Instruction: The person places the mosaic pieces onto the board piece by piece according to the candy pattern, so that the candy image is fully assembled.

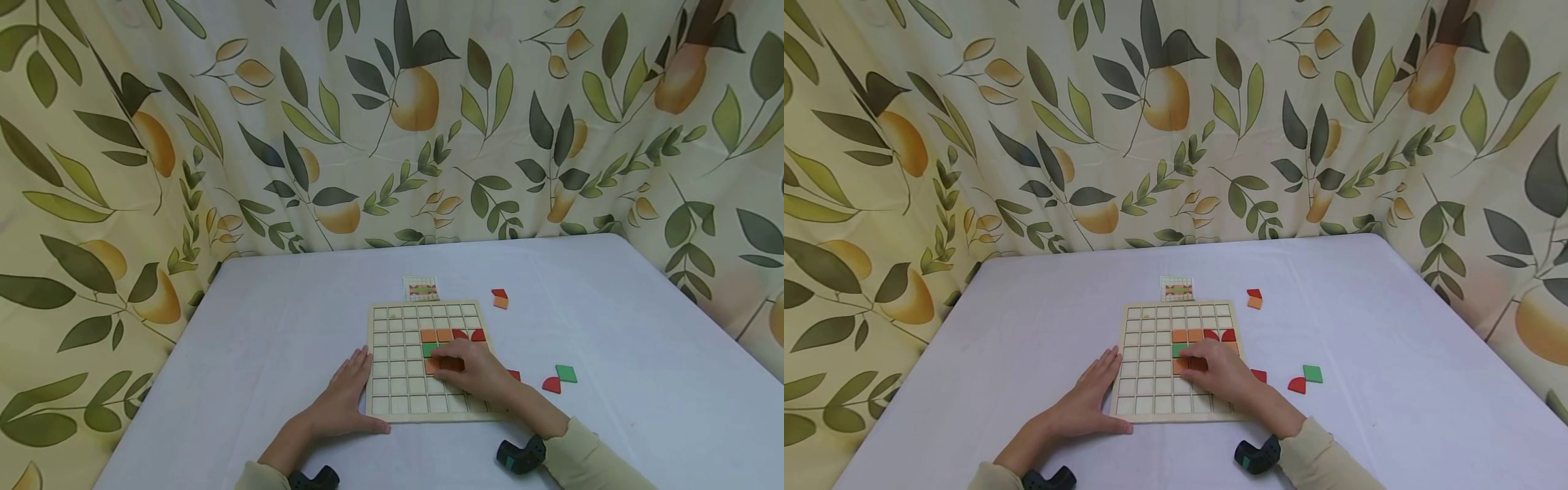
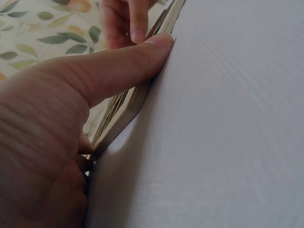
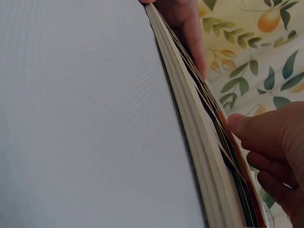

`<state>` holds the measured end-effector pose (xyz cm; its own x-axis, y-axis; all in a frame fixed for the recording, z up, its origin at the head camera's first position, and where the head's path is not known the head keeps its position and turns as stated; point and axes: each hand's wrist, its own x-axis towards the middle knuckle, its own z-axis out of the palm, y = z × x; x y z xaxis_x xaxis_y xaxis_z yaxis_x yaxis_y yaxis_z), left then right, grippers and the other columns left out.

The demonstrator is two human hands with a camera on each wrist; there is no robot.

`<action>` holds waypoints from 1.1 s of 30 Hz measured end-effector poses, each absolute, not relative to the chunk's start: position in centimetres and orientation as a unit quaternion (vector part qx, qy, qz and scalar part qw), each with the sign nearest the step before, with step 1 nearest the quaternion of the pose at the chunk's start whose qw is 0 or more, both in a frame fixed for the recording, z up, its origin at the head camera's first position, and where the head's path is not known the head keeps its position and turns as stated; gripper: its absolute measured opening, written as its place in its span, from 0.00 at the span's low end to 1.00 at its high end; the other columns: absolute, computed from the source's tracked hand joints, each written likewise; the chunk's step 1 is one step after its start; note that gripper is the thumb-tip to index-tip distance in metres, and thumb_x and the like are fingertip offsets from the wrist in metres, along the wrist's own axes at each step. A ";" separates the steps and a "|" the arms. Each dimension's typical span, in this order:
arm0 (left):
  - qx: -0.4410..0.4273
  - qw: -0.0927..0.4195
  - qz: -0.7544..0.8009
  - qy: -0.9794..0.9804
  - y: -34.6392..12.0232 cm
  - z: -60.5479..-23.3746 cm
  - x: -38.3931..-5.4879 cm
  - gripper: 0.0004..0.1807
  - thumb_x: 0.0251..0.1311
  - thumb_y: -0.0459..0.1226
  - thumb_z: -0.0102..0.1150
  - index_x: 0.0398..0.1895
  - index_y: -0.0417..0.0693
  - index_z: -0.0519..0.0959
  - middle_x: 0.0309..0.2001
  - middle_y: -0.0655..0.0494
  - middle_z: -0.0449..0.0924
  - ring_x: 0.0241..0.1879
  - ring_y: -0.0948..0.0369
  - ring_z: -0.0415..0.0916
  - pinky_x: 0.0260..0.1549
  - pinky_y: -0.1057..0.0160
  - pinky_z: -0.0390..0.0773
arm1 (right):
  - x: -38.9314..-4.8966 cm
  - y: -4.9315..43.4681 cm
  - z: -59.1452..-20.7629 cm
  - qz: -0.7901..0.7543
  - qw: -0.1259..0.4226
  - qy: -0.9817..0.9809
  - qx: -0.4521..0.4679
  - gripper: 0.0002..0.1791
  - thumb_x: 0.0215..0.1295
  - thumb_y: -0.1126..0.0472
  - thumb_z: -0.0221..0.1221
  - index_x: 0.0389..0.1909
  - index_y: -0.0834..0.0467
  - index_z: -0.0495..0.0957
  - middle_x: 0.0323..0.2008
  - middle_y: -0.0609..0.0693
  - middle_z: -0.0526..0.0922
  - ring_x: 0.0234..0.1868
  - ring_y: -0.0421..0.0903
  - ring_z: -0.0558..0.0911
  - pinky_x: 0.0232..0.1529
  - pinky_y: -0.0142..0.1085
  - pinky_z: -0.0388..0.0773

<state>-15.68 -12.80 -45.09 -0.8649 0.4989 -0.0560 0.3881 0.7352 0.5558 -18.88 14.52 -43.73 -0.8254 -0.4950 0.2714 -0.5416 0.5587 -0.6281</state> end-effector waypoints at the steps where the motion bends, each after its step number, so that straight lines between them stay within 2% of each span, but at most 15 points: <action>1: 0.239 0.101 0.274 0.926 -12.8 -45.1 -15.7 0.68 0.34 0.68 0.63 0.71 0.37 0.44 0.72 0.46 0.38 0.70 0.55 0.31 0.65 0.52 0.40 | -18.9 14.5 -43.7 0.368 0.030 -0.882 0.292 0.18 0.53 0.59 0.67 0.46 0.58 0.81 0.38 0.42 0.80 0.35 0.41 0.74 0.33 0.29 0.75; 6: 0.237 0.100 0.273 0.927 -12.8 -45.1 -15.7 0.68 0.34 0.68 0.63 0.71 0.37 0.44 0.72 0.46 0.37 0.70 0.56 0.30 0.65 0.52 0.40 | -19.3 15.1 -43.7 0.368 0.034 -0.882 0.293 0.17 0.53 0.59 0.67 0.45 0.57 0.81 0.39 0.43 0.81 0.37 0.41 0.75 0.36 0.30 0.76; 11: 0.239 0.099 0.276 0.926 -12.8 -45.1 -15.7 0.68 0.35 0.68 0.62 0.71 0.36 0.43 0.72 0.46 0.37 0.70 0.56 0.30 0.65 0.53 0.39 | -20.1 16.2 -43.4 0.372 0.044 -0.885 0.278 0.18 0.53 0.59 0.67 0.46 0.60 0.81 0.41 0.47 0.82 0.44 0.46 0.78 0.44 0.40 0.76; 15: 0.240 0.099 0.277 0.925 -12.8 -45.1 -15.7 0.68 0.35 0.69 0.61 0.71 0.36 0.43 0.72 0.46 0.36 0.70 0.56 0.30 0.65 0.53 0.38 | -21.1 17.2 -42.8 0.399 0.047 -0.886 0.231 0.20 0.53 0.59 0.66 0.47 0.62 0.80 0.43 0.50 0.82 0.48 0.51 0.77 0.47 0.47 0.75; 20: 0.241 0.105 0.274 0.925 -12.8 -45.4 -15.8 0.69 0.35 0.71 0.59 0.71 0.37 0.42 0.72 0.48 0.34 0.70 0.57 0.29 0.65 0.54 0.38 | -22.4 18.4 -42.4 0.424 0.034 -0.891 0.161 0.21 0.55 0.57 0.65 0.49 0.61 0.79 0.46 0.53 0.81 0.54 0.53 0.73 0.50 0.51 0.72; 23: 0.240 0.107 0.273 0.926 -12.7 -45.5 -15.8 0.69 0.34 0.71 0.59 0.71 0.38 0.41 0.72 0.49 0.34 0.70 0.58 0.28 0.65 0.54 0.38 | -22.9 19.0 -42.3 0.415 0.033 -0.897 0.147 0.21 0.55 0.57 0.65 0.49 0.61 0.79 0.47 0.54 0.80 0.54 0.54 0.73 0.50 0.51 0.72; 33: 0.237 0.101 0.266 0.929 -12.7 -45.4 -15.8 0.68 0.34 0.71 0.58 0.71 0.39 0.42 0.72 0.49 0.34 0.70 0.58 0.29 0.65 0.54 0.39 | -26.2 21.3 -41.2 0.393 0.082 -0.903 0.150 0.19 0.57 0.62 0.63 0.47 0.68 0.78 0.45 0.60 0.80 0.51 0.57 0.75 0.49 0.52 0.72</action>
